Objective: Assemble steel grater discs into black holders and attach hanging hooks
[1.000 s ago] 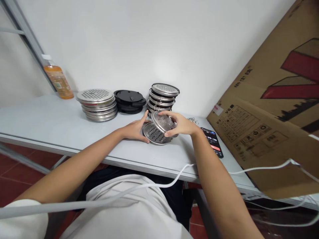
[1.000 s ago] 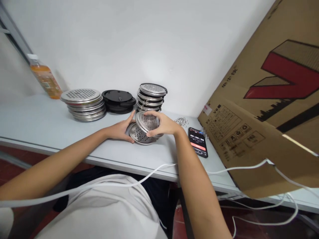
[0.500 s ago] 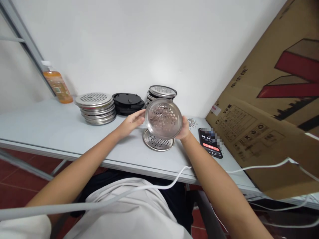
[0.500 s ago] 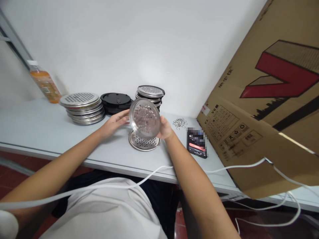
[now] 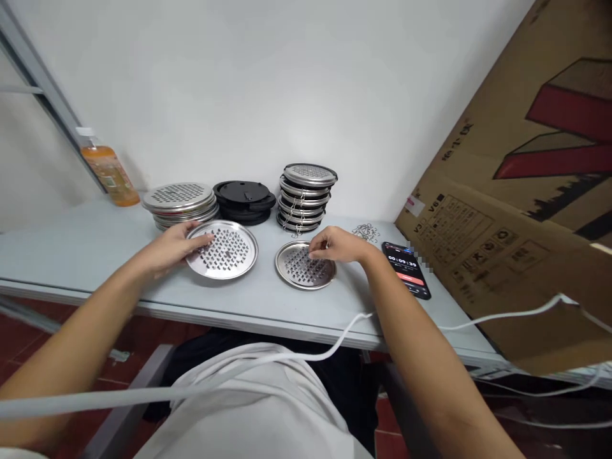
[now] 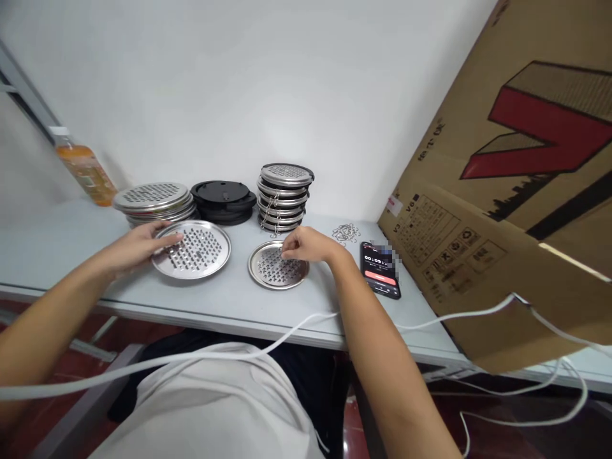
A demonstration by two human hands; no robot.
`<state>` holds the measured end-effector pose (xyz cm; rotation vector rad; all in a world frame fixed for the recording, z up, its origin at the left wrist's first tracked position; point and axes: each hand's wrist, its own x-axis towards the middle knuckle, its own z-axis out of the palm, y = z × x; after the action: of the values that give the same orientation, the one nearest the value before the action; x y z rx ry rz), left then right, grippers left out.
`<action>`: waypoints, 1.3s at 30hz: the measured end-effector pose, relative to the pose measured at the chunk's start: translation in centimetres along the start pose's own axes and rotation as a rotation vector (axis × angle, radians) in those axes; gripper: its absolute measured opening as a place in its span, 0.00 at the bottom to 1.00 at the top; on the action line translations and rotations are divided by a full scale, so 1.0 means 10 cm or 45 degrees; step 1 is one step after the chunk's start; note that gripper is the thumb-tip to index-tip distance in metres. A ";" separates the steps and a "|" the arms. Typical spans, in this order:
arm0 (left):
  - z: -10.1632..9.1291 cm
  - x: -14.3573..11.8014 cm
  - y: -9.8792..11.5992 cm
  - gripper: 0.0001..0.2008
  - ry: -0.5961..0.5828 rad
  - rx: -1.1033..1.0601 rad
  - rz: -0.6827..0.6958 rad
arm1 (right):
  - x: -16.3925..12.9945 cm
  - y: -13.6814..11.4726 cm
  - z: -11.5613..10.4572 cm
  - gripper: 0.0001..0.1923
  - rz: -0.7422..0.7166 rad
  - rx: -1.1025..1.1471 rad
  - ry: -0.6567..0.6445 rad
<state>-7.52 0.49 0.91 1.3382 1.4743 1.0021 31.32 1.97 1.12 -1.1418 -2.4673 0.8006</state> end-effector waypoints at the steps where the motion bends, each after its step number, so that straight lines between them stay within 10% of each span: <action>1: -0.01 0.00 -0.02 0.38 -0.012 0.008 -0.028 | 0.00 -0.01 0.01 0.11 -0.010 0.014 -0.018; 13: 0.36 0.17 -0.11 0.46 0.002 0.673 0.365 | 0.05 -0.10 0.10 0.07 -0.038 -0.026 -0.133; 20: 0.44 -0.01 -0.01 0.31 -0.052 0.985 0.713 | 0.06 -0.08 0.12 0.07 -0.011 -0.058 -0.132; 26: 0.91 -0.03 0.18 0.24 -0.436 0.903 1.038 | 0.08 -0.16 0.17 0.06 -0.037 0.033 -0.107; 34: 1.12 0.02 0.25 0.25 -0.373 0.844 1.053 | -0.31 -0.05 -0.36 0.06 0.059 0.344 0.310; 39: 1.36 0.02 0.32 0.27 -0.713 1.170 1.159 | -0.45 0.41 -0.46 0.04 0.495 -0.051 0.440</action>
<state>6.43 1.01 0.09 2.8186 0.8426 0.3037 38.87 2.30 2.13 -1.6500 -2.0163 0.5876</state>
